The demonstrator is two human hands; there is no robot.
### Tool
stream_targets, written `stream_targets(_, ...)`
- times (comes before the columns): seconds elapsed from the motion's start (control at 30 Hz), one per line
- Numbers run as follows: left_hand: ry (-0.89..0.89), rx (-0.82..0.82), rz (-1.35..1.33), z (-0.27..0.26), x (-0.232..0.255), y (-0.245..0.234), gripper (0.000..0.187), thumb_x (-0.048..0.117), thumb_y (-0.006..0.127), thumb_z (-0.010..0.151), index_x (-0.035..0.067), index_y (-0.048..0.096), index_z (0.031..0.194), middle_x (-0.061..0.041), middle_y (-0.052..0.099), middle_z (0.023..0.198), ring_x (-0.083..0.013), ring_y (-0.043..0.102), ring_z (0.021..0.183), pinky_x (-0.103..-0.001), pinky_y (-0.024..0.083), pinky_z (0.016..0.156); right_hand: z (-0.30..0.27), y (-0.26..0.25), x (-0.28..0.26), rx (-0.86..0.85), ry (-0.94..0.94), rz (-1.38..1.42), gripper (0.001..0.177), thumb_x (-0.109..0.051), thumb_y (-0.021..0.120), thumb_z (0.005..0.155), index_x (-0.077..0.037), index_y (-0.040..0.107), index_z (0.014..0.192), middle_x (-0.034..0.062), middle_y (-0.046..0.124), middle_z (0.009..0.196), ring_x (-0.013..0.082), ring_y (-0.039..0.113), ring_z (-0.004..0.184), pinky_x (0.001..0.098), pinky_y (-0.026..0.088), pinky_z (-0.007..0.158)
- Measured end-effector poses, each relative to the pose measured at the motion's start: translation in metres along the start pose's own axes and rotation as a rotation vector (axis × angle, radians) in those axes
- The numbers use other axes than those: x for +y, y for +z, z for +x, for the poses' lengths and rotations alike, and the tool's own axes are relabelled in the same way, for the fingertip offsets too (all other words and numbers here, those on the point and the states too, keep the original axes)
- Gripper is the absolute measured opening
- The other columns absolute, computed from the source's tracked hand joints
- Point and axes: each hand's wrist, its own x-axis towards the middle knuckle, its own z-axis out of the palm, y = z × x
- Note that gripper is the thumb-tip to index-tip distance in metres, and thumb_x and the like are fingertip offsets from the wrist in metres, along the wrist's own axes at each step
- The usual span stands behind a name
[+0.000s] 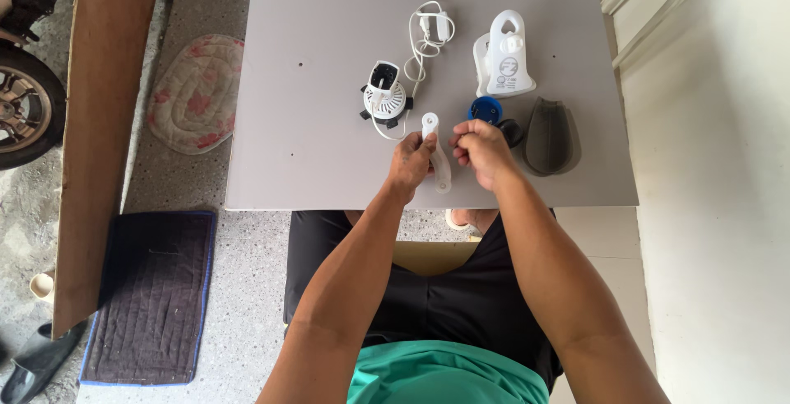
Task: The person assembles a small electric fan on a table. They attach the fan head to the base, connect the power cord, and secure the stand using a screwdriver. The person then places the assembled fan on the table.
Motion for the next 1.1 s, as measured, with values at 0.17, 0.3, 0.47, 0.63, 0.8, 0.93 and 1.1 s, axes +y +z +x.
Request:
stream_targets(0.17, 0.058, -0.013, 0.036, -0.005, 0.006, -0.001, 0.041, 0.035, 0.063, 0.099, 0.002, 0.064, 0.122, -0.005, 0.067, 0.096, -0.0155, 0.063, 0.085, -0.035, 0.055, 0.076, 0.003, 0.003, 0.01, 0.04, 0.018, -0.166, 0.015, -0.007, 0.055, 0.09, -0.005, 0.065, 0.1, 0.0058, 0.068, 0.089, 0.0131, 0.065, 0.075, 0.028, 0.05, 0.065)
stream_targets(0.3, 0.028, -0.045, -0.044, -0.011, 0.008, -0.001, 0.041, 0.035, 0.064, 0.098, 0.003, 0.063, 0.125, -0.005, 0.068, 0.099, -0.0162, 0.065, 0.088, -0.036, 0.056, 0.079, 0.007, -0.002, 0.018, -0.017, 0.024, -0.013, 0.016, -0.012, 0.056, 0.091, -0.003, 0.064, 0.102, 0.0052, 0.061, 0.087, 0.0147, 0.057, 0.071, 0.0306, 0.045, 0.06)
stream_targets(0.47, -0.062, -0.061, -0.222, -0.012, 0.015, 0.003, 0.039, 0.034, 0.059, 0.1, 0.006, 0.059, 0.127, -0.003, 0.067, 0.102, -0.0164, 0.066, 0.094, -0.038, 0.057, 0.087, -0.011, 0.005, 0.013, -0.087, 0.04, -0.326, 0.032, -0.032, 0.067, 0.091, -0.004, 0.071, 0.106, 0.0052, 0.069, 0.085, 0.0132, 0.062, 0.07, 0.0278, 0.047, 0.061)
stream_targets(0.63, -0.038, -0.01, -0.158, -0.01, 0.021, 0.007, 0.039, 0.036, 0.056, 0.102, 0.006, 0.062, 0.125, -0.005, 0.066, 0.096, -0.0162, 0.063, 0.088, -0.038, 0.056, 0.084, -0.032, 0.014, -0.006, -0.089, -0.1, -0.46, 0.046, -0.044, 0.071, 0.09, 0.0, 0.075, 0.103, 0.008, 0.07, 0.086, 0.0144, 0.063, 0.074, 0.0286, 0.048, 0.063)
stream_targets(0.8, -0.024, 0.027, -0.199, -0.009, 0.024, 0.01, 0.038, 0.036, 0.057, 0.103, 0.004, 0.064, 0.123, -0.004, 0.065, 0.093, -0.0139, 0.062, 0.083, -0.034, 0.059, 0.079, -0.037, 0.018, -0.01, -0.009, -0.251, -0.757, 0.045, -0.045, 0.07, 0.089, -0.002, 0.074, 0.102, 0.011, 0.074, 0.085, 0.0174, 0.069, 0.075, 0.0304, 0.05, 0.065)
stream_targets(0.93, 0.013, 0.034, -0.118, -0.009, 0.033, 0.014, 0.036, 0.035, 0.059, 0.102, 0.005, 0.066, 0.12, -0.003, 0.067, 0.091, -0.0116, 0.062, 0.081, -0.03, 0.055, 0.072, -0.039, 0.019, -0.006, 0.065, -0.333, -0.61, 0.039, -0.04, 0.068, 0.092, -0.002, 0.073, 0.101, 0.0104, 0.073, 0.084, 0.0166, 0.069, 0.072, 0.0314, 0.052, 0.063)
stream_targets(1.1, 0.128, -0.013, -0.043, 0.002, 0.048, 0.034, 0.036, 0.032, 0.061, 0.099, 0.004, 0.067, 0.121, 0.001, 0.066, 0.093, -0.0113, 0.061, 0.08, -0.029, 0.053, 0.07, -0.04, 0.002, -0.02, 0.271, -0.404, -0.54, 0.035, -0.034, 0.071, 0.092, 0.001, 0.071, 0.097, 0.0107, 0.072, 0.081, 0.016, 0.068, 0.069, 0.0319, 0.052, 0.062)
